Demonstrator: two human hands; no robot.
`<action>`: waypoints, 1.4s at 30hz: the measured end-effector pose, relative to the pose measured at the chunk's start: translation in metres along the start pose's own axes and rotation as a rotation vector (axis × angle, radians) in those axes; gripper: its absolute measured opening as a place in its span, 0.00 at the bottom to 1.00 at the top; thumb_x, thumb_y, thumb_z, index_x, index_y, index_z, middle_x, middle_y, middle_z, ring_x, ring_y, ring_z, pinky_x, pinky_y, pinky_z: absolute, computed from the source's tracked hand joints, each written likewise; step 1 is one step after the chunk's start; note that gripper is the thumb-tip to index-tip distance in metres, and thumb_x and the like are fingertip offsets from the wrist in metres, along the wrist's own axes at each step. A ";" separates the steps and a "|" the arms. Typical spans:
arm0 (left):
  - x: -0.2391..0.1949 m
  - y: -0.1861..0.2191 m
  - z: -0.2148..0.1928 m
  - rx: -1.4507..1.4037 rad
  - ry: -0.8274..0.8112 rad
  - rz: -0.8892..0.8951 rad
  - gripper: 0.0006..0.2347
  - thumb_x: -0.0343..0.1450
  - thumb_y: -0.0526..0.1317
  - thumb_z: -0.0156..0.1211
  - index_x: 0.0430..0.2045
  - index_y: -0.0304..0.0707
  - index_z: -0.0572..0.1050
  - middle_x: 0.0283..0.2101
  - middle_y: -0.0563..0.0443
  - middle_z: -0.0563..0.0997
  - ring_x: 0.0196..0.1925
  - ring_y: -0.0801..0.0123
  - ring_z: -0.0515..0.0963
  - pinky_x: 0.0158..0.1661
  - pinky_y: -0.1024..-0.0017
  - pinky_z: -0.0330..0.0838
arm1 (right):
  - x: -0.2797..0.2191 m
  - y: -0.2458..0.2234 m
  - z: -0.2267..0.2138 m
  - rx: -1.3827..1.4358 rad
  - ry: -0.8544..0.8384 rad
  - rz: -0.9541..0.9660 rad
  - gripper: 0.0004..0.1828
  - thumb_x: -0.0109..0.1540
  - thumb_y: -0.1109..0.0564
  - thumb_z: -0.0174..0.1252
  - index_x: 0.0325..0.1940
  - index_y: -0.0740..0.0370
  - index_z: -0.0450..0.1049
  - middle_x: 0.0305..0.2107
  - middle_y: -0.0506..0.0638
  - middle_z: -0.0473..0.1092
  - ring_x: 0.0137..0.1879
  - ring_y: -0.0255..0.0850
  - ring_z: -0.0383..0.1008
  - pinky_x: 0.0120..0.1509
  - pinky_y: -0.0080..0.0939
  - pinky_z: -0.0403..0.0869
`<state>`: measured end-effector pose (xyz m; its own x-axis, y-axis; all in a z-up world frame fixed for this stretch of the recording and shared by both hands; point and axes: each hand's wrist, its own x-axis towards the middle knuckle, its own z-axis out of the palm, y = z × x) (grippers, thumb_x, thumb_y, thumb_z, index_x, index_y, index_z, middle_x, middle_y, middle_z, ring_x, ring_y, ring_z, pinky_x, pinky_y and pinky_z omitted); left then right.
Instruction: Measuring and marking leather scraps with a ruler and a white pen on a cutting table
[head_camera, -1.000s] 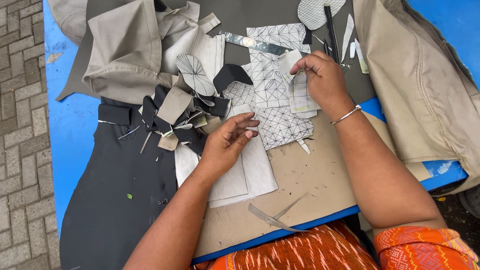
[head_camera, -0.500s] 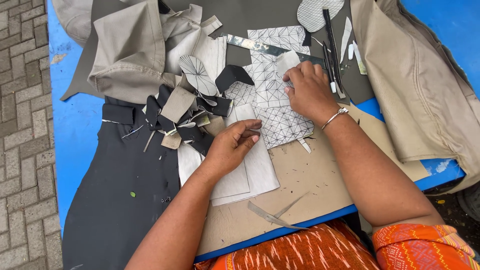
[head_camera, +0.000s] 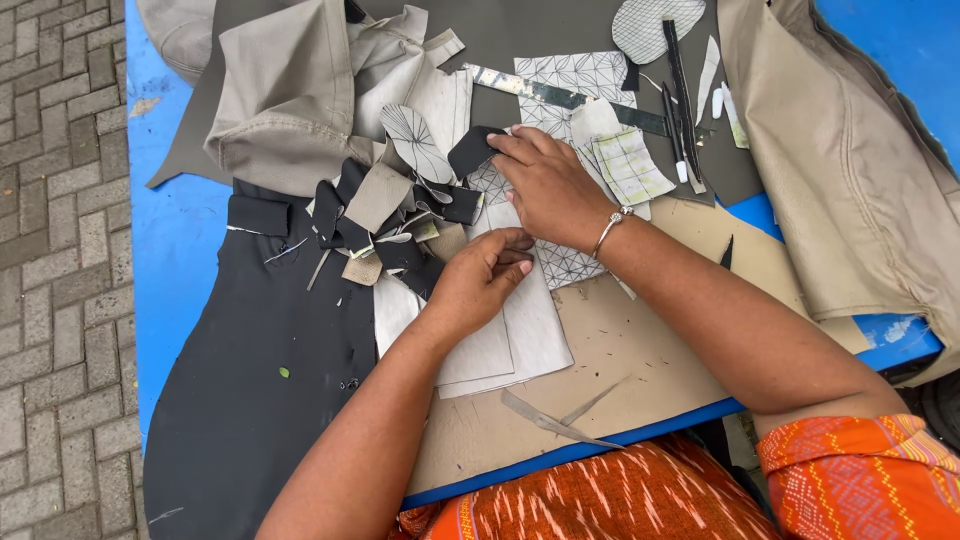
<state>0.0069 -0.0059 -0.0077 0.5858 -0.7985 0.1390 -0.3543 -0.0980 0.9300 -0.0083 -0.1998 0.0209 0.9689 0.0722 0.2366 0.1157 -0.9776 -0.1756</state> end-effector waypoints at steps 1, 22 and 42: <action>-0.001 0.006 0.000 0.002 0.003 0.005 0.13 0.73 0.36 0.63 0.51 0.32 0.76 0.47 0.37 0.82 0.50 0.47 0.85 0.50 0.55 0.79 | 0.001 0.009 0.002 -0.003 0.004 -0.003 0.21 0.62 0.58 0.59 0.60 0.60 0.74 0.65 0.54 0.62 0.74 0.54 0.56 0.69 0.60 0.64; -0.006 0.008 -0.062 0.906 0.625 0.010 0.17 0.69 0.41 0.65 0.54 0.48 0.75 0.67 0.44 0.67 0.67 0.48 0.65 0.58 0.43 0.58 | -0.054 0.013 -0.061 -0.115 0.167 0.207 0.14 0.62 0.51 0.65 0.51 0.54 0.81 0.59 0.56 0.65 0.66 0.58 0.57 0.60 0.64 0.65; -0.004 0.032 -0.017 0.418 0.402 0.389 0.12 0.69 0.32 0.70 0.45 0.44 0.80 0.47 0.51 0.79 0.50 0.60 0.83 0.49 0.66 0.80 | -0.059 -0.035 -0.013 0.922 0.374 0.022 0.10 0.64 0.64 0.62 0.50 0.65 0.76 0.42 0.54 0.71 0.41 0.43 0.77 0.45 0.40 0.78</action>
<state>0.0056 0.0038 0.0267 0.5552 -0.5478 0.6259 -0.7967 -0.1340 0.5894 -0.0727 -0.1721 0.0257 0.8601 -0.1660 0.4824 0.3766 -0.4311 -0.8199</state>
